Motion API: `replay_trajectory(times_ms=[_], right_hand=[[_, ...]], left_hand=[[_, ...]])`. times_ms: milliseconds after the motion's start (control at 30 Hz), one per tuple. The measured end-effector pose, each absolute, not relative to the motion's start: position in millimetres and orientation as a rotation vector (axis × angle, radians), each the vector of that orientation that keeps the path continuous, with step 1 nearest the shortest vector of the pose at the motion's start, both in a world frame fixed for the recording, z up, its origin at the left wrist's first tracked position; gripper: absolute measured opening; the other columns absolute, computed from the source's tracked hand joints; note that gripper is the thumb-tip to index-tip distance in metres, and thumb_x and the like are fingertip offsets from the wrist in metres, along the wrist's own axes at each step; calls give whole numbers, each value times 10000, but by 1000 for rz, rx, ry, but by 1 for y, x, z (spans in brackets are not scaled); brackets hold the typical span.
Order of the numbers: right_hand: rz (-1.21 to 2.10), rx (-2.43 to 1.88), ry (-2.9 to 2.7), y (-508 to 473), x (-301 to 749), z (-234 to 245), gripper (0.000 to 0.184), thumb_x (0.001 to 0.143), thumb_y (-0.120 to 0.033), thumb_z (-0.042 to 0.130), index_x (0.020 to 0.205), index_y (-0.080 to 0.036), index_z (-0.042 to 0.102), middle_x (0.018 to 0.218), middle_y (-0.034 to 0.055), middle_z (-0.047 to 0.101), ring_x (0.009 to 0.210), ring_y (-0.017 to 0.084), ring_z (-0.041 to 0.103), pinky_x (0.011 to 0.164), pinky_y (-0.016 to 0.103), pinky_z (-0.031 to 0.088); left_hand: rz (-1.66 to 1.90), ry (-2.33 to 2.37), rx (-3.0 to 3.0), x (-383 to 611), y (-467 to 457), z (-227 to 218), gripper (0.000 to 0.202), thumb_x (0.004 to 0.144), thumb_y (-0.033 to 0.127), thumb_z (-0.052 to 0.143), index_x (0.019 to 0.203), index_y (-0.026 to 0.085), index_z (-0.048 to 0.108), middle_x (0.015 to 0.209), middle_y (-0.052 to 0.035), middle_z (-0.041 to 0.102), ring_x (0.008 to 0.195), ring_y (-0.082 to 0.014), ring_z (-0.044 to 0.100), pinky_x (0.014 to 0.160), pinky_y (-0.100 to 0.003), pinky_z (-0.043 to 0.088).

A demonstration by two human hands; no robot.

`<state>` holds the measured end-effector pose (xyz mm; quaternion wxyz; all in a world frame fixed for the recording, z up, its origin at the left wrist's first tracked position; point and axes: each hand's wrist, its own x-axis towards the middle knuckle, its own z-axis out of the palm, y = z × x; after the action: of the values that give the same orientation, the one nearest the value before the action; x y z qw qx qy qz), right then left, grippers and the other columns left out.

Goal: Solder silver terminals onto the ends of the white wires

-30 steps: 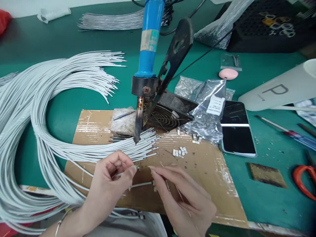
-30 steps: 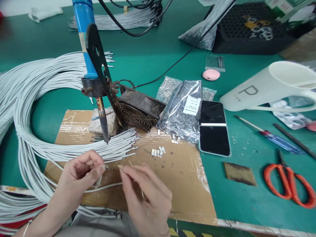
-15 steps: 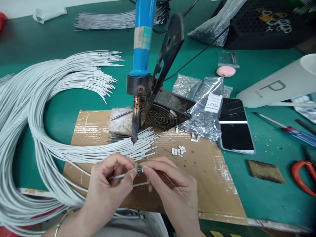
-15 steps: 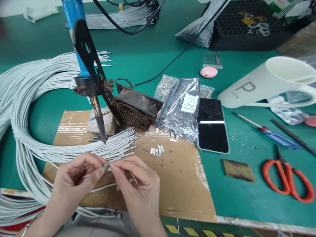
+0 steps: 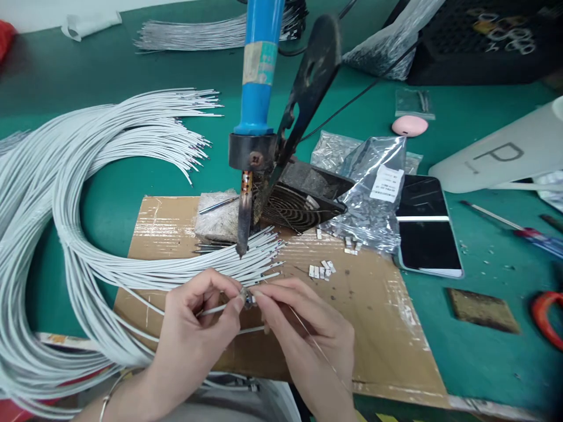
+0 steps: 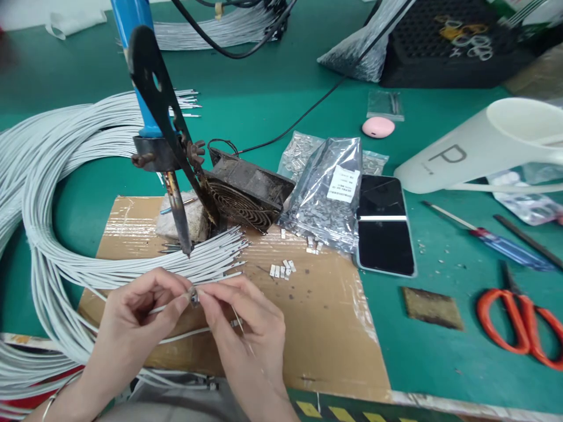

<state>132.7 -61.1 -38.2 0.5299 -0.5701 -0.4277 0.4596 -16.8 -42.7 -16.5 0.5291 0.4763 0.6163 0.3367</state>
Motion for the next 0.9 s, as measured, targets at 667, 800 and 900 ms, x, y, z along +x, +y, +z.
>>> replay_trajectory(times_ms=[667,800,900], right_hand=[[919,-1352,-1113,-50,130,-40,188,991,-162,608,815,-224,582,1155,74,730,1075,217,713,920,353,544],[909,-1368,-1069,-49,125,-38,190,958,-130,659,803,-232,621,1095,39,786,1015,172,745,875,282,582],[898,-1399,-1057,-49,123,-35,190,948,-131,669,795,-233,620,1080,37,800,981,170,758,875,282,591]], left_hand=[[925,1629,1150,-11,-21,-17,119,840,226,691,730,186,673,804,-22,683,555,-104,330,503,-248,254],[937,1654,1151,-10,-18,-13,100,822,230,691,733,188,675,822,-36,701,551,-105,385,506,-255,270],[922,1665,1154,-7,-16,-11,85,797,228,695,725,186,677,824,-55,714,571,-119,462,509,-256,290]])
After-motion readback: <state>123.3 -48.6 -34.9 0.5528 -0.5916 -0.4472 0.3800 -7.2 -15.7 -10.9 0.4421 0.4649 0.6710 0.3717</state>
